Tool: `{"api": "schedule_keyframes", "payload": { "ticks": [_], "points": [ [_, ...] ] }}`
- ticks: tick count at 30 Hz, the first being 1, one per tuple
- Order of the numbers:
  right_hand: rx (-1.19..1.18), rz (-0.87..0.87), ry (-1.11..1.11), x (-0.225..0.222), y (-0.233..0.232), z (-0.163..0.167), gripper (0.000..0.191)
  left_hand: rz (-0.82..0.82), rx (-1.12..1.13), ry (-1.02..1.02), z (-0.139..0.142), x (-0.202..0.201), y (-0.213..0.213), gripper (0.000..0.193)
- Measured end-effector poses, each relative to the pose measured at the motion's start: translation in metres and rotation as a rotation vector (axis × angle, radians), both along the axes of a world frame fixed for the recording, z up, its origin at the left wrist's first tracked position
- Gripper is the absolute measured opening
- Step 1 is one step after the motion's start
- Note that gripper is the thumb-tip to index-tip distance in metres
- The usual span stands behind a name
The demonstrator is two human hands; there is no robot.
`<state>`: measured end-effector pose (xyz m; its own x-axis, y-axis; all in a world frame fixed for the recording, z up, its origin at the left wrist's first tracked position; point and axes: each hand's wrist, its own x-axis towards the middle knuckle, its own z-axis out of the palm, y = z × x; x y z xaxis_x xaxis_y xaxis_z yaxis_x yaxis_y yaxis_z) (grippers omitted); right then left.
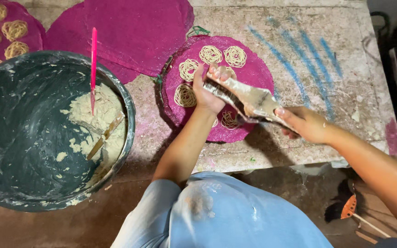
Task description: The person uses a manual noodle press to extrude dough into spiral shapes onto purple mats. They repeatedly load dough into the press, squeeze it, and wipe the tool with a pink spatula. Completed mats are moved aside and new ones are brought into place.
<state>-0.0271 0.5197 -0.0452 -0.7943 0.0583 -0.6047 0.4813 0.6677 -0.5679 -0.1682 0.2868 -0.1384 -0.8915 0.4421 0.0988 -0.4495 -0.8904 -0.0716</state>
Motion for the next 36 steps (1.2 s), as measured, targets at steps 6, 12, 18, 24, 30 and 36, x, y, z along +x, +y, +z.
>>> {"api": "schedule_keyframes", "payload": {
  "ticks": [6, 12, 18, 24, 30, 36],
  "points": [
    [-0.165, 0.027, 0.091, -0.002, -0.012, -0.009, 0.072, 0.026, 0.016, 0.2, 0.012, -0.022, -0.009, 0.046],
    [0.051, 0.005, -0.04, 0.001, -0.003, 0.011, 0.069, 0.056, -0.085, -0.036, 0.013, 0.005, -0.001, 0.04],
    [-0.098, 0.021, 0.176, -0.012, -0.005, 0.012, 0.057, 0.055, -0.037, 0.105, 0.04, -0.017, 0.004, 0.045],
    [-0.138, 0.154, 0.249, -0.015, 0.007, 0.006, 0.057, -0.427, -1.101, 0.089, 0.007, -0.006, 0.0, 0.056],
    [-0.179, 0.019, 0.23, -0.019, 0.007, -0.007, 0.047, -0.5, -1.424, 0.369, -0.038, 0.01, -0.001, 0.063],
    [-0.167, -0.034, 0.238, -0.021, 0.029, -0.016, 0.046, 0.085, -2.003, 1.032, -0.023, 0.051, -0.048, 0.056]
  ]
}}
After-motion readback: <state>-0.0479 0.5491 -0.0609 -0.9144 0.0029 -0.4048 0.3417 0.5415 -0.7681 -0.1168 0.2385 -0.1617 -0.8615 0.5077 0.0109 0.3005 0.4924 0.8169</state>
